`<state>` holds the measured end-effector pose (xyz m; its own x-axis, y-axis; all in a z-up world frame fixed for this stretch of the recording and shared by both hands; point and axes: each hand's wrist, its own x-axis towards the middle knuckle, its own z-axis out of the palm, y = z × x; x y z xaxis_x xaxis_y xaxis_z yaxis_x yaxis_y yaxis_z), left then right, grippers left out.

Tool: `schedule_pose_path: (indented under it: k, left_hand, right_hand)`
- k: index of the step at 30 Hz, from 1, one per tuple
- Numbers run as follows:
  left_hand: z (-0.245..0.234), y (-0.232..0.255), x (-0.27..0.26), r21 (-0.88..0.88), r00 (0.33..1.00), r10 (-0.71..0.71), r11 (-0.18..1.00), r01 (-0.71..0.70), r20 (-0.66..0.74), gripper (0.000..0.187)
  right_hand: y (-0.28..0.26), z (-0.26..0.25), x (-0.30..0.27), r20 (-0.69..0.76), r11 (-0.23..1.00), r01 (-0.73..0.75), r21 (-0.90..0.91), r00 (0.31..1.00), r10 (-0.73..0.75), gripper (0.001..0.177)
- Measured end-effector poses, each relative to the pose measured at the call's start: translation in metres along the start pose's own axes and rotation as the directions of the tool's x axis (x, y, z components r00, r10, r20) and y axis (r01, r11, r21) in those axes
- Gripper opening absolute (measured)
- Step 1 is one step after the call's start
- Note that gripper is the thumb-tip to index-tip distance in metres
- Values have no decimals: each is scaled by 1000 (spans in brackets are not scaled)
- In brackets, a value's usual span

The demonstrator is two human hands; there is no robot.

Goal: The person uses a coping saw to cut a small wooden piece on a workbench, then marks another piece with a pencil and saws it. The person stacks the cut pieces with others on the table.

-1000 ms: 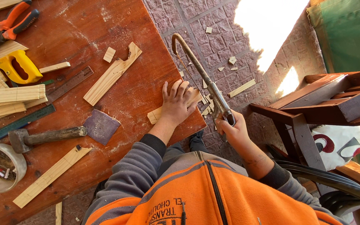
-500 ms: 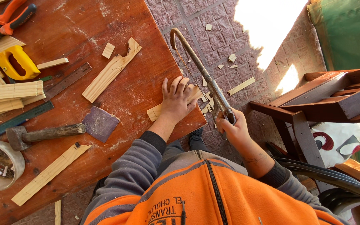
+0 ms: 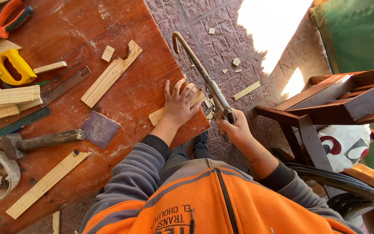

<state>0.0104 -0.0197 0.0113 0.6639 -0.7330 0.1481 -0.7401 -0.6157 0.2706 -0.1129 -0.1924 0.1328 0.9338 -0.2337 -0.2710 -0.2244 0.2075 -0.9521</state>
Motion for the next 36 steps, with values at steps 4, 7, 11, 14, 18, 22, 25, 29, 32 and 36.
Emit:
schedule_pose_path:
  k: [4,7,11,14,18,22,25,29,32,36]
  left_hand:
    - [4,0,1,22,1000,0,1000,0,0,54]
    - [11,-1,0,41,1000,-11,999,11,12,55]
    - [10,0,-3,38,999,-28,999,27,40,53]
    - [8,1,-2,34,998,-37,999,35,54,53]
    - [7,1,-1,46,1000,-21,999,20,12,53]
    - [10,0,-2,50,1000,-22,999,21,1,53]
    - [9,-1,0,61,1000,-9,998,9,-5,52]
    - [-14,11,0,33,996,24,999,-26,83,50]
    - [-13,9,3,40,990,18,999,-24,142,51]
    - [-19,12,4,12,967,-21,1000,18,254,55]
  right_hand:
    - [1,-1,-1,13,1000,8,-11,1000,-8,12]
    - [5,-3,-7,1,1000,6,-19,1000,-6,9]
    - [0,-4,-30,8,999,-17,-50,1000,18,14]
    - [-5,-18,-51,33,996,-8,-92,999,11,14]
    - [-19,-30,-83,58,997,-5,-81,998,10,18]
    - [-26,-41,-101,37,997,-31,-74,999,34,21]
    - [-36,-40,-96,43,997,-35,-64,998,38,23]
    - [-30,-31,-67,36,995,-53,-89,998,56,17]
    - [-27,-12,-31,35,996,-66,-67,997,69,15]
    - [-23,-14,-20,24,994,-88,-65,996,90,13]
